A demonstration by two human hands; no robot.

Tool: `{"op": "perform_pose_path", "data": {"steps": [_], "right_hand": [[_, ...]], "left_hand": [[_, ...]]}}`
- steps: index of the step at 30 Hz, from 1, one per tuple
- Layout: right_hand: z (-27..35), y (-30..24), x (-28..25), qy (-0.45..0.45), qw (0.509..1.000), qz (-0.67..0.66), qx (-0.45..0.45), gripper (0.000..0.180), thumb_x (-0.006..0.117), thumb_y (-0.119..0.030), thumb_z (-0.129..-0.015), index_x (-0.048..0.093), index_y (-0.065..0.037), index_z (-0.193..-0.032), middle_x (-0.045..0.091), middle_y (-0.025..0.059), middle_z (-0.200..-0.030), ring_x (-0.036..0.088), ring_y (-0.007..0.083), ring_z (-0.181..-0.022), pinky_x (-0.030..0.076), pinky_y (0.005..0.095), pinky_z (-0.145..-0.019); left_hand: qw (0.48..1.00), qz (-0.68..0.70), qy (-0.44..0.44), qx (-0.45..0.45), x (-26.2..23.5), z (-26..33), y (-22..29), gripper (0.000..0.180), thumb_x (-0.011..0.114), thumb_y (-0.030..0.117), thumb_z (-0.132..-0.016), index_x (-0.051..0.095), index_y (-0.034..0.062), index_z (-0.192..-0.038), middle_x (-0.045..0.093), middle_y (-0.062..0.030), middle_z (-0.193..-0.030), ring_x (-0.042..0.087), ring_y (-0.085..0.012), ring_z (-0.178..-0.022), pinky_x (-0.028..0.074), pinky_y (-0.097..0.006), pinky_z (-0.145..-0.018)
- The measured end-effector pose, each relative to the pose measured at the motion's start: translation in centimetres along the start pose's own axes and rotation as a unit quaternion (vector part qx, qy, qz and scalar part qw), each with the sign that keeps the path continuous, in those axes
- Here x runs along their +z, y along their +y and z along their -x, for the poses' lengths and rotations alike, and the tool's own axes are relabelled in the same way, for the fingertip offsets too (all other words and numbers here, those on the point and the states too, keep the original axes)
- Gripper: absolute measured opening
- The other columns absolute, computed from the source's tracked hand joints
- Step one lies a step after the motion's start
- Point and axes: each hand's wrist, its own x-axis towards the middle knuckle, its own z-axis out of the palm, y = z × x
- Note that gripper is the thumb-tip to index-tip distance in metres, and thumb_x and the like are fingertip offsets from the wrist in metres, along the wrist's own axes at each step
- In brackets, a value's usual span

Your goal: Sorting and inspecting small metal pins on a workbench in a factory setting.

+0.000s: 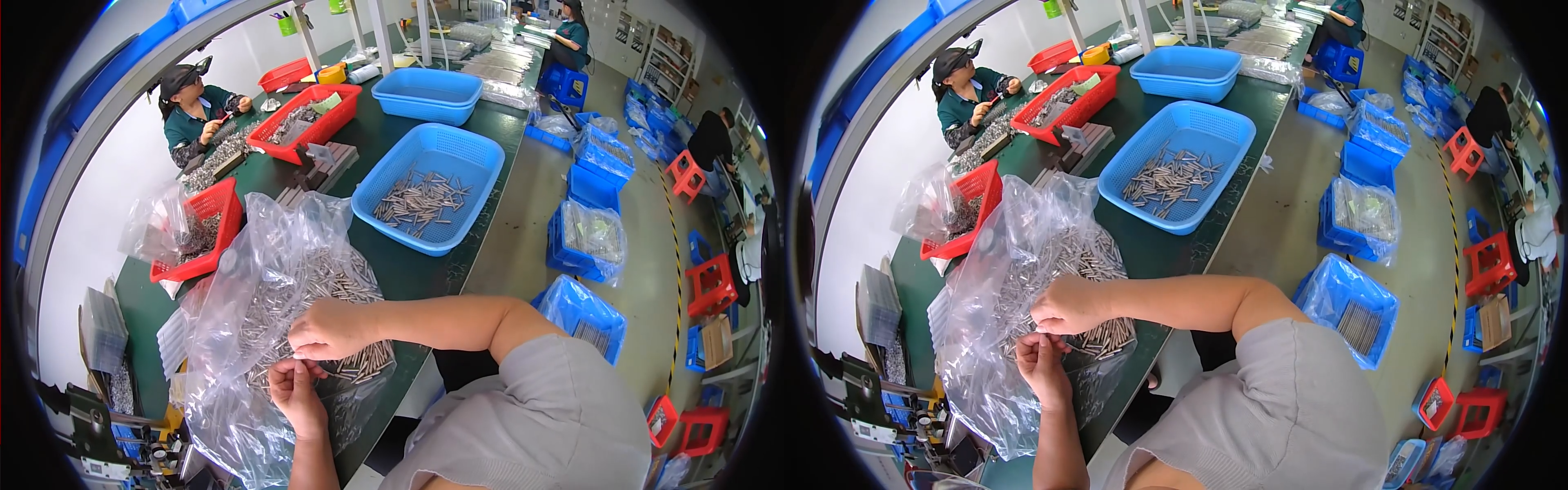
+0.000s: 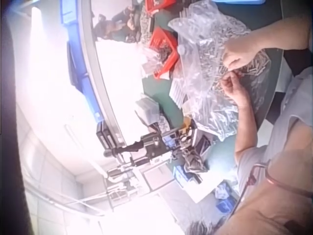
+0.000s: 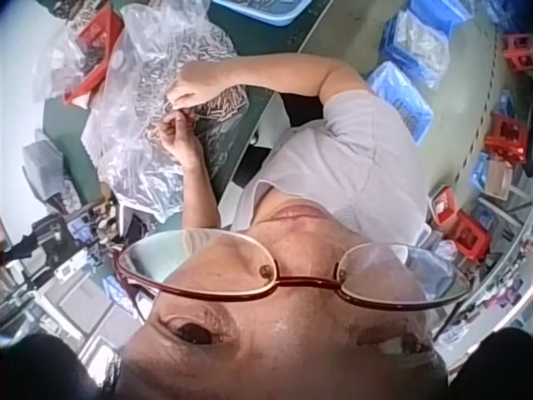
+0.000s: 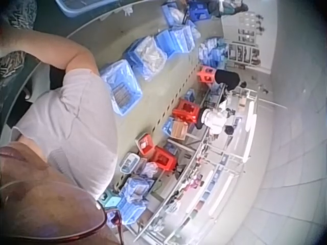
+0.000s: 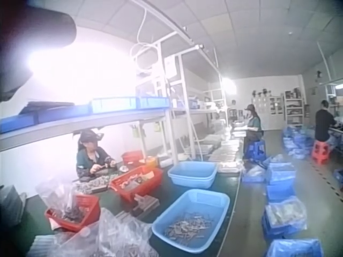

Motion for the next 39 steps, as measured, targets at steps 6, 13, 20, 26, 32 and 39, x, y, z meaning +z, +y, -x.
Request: {"op": "perform_pose_path", "data": {"steps": [6,13,20,26,32,39], "right_hand": [[-0.2,-0.1,0.1,0.031,0.999,-0.031,-0.010,0.009,0.061,-0.011,-0.077,0.056,-0.006,-0.071,0.056,0.0067,-0.067,0.058,0.0279,-0.060,0.044,0.0373,-0.052],[0.0,-0.1,0.4,0.056,0.998,-0.030,-0.009,0.009,0.061,-0.011,-0.077,0.055,-0.005,-0.073,0.055,0.0064,-0.067,0.058,0.0274,-0.061,0.044,0.0369,-0.052],[-0.7,-0.3,1.0,0.033,0.995,-0.096,0.007,0.007,0.061,-0.012,-0.079,0.058,-0.006,-0.078,0.058,0.0080,-0.072,0.059,0.0281,-0.066,0.045,0.0372,-0.056],[-0.2,-0.6,0.2,-0.001,0.986,-0.130,0.101,0.009,0.065,-0.007,-0.078,0.061,-0.005,-0.086,0.060,0.0077,-0.075,0.061,0.0195,-0.068,0.046,0.0306,-0.059],[-0.4,-0.2,0.2,-0.067,0.969,-0.178,0.158,0.011,0.069,-0.010,-0.080,0.062,-0.002,-0.084,0.062,0.0051,-0.077,0.060,0.0127,-0.069,0.046,0.0273,-0.063],[-0.5,-0.9,-0.1,-0.039,0.990,-0.083,0.104,0.012,0.069,-0.011,-0.078,0.059,-0.003,-0.082,0.060,0.0061,-0.074,0.060,0.0184,-0.065,0.046,0.0304,-0.058]], "left_hand": [[0.994,0.099,0.011,-0.035,-0.3,-0.2,0.3,0.008,0.054,0.008,-0.093,0.051,0.0017,-0.097,0.061,-0.0106,-0.084,0.059,-0.0166,-0.069,0.052,-0.030,-0.063],[0.990,0.135,-0.012,-0.047,-0.2,-0.3,0.3,0.008,0.054,0.008,-0.092,0.051,0.0023,-0.097,0.061,-0.0107,-0.084,0.059,-0.0170,-0.069,0.053,-0.030,-0.063],[0.982,0.177,0.007,-0.063,-1.0,-0.1,0.8,0.007,0.055,0.008,-0.092,0.054,0.0026,-0.095,0.061,-0.0103,-0.084,0.060,-0.0174,-0.072,0.053,-0.030,-0.064],[0.972,0.216,-0.014,-0.092,-0.8,-0.7,0.1,0.004,0.053,0.004,-0.091,0.055,0.0013,-0.094,0.064,-0.0132,-0.085,0.064,-0.0200,-0.074,0.056,-0.033,-0.068],[0.971,0.214,-0.023,-0.105,-1.3,-0.4,0.1,0.005,0.054,0.004,-0.091,0.055,0.0000,-0.093,0.065,-0.0146,-0.084,0.065,-0.0221,-0.074,0.057,-0.035,-0.068],[0.969,0.223,-0.029,-0.098,-1.0,-0.5,0.4,0.004,0.054,0.004,-0.091,0.056,0.0016,-0.092,0.064,-0.0137,-0.083,0.064,-0.0214,-0.072,0.056,-0.034,-0.066]]}}
